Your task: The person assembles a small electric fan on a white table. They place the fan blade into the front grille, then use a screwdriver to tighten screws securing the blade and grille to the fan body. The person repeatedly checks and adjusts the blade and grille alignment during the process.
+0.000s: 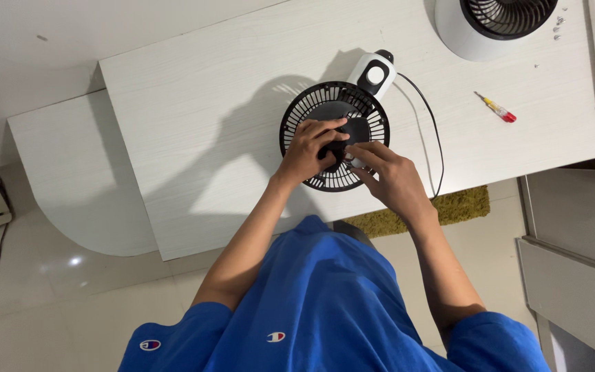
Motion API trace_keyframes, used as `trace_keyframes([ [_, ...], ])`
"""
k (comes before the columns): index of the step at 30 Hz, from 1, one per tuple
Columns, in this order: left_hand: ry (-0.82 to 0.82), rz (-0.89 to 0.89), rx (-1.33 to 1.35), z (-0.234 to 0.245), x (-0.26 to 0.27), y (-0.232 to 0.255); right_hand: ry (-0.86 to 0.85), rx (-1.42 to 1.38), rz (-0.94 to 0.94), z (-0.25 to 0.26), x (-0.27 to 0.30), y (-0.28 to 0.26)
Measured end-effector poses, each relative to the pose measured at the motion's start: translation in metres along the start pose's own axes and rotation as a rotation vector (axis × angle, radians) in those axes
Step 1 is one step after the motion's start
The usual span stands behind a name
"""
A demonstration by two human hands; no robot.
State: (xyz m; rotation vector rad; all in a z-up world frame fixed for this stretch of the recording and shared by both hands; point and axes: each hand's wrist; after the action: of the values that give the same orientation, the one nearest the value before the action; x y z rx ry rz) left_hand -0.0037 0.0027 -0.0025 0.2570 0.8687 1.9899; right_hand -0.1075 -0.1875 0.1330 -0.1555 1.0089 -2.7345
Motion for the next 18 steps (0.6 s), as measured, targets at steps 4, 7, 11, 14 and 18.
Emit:
trace_keyframes([
  [4,0.007,0.008,0.009,-0.002,-0.001,0.001,0.047,0.002,-0.026,-0.003,-0.001,0.002],
  [7,0.010,0.004,-0.012,-0.002,-0.001,0.001,0.055,-0.045,-0.069,-0.007,-0.002,0.005],
  [11,0.009,0.005,-0.011,0.001,-0.001,0.002,0.084,-0.057,-0.103,-0.014,-0.006,0.004],
  [14,0.001,-0.003,-0.009,0.004,-0.002,0.003,0.030,-0.015,-0.115,-0.014,-0.007,0.004],
  [18,-0.011,0.011,-0.022,0.005,-0.001,0.004,-0.115,0.131,-0.051,-0.013,-0.009,0.009],
])
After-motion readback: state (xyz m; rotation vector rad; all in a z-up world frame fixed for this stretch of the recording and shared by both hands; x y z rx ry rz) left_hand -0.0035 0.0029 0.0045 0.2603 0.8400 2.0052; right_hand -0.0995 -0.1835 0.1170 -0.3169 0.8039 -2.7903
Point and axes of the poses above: each hand's wrist, its own x-axis away from the middle knuckle, its own z-axis out of the back of the hand, y = z × x, and after that the axes turned 13 degrees about -y, right-handed
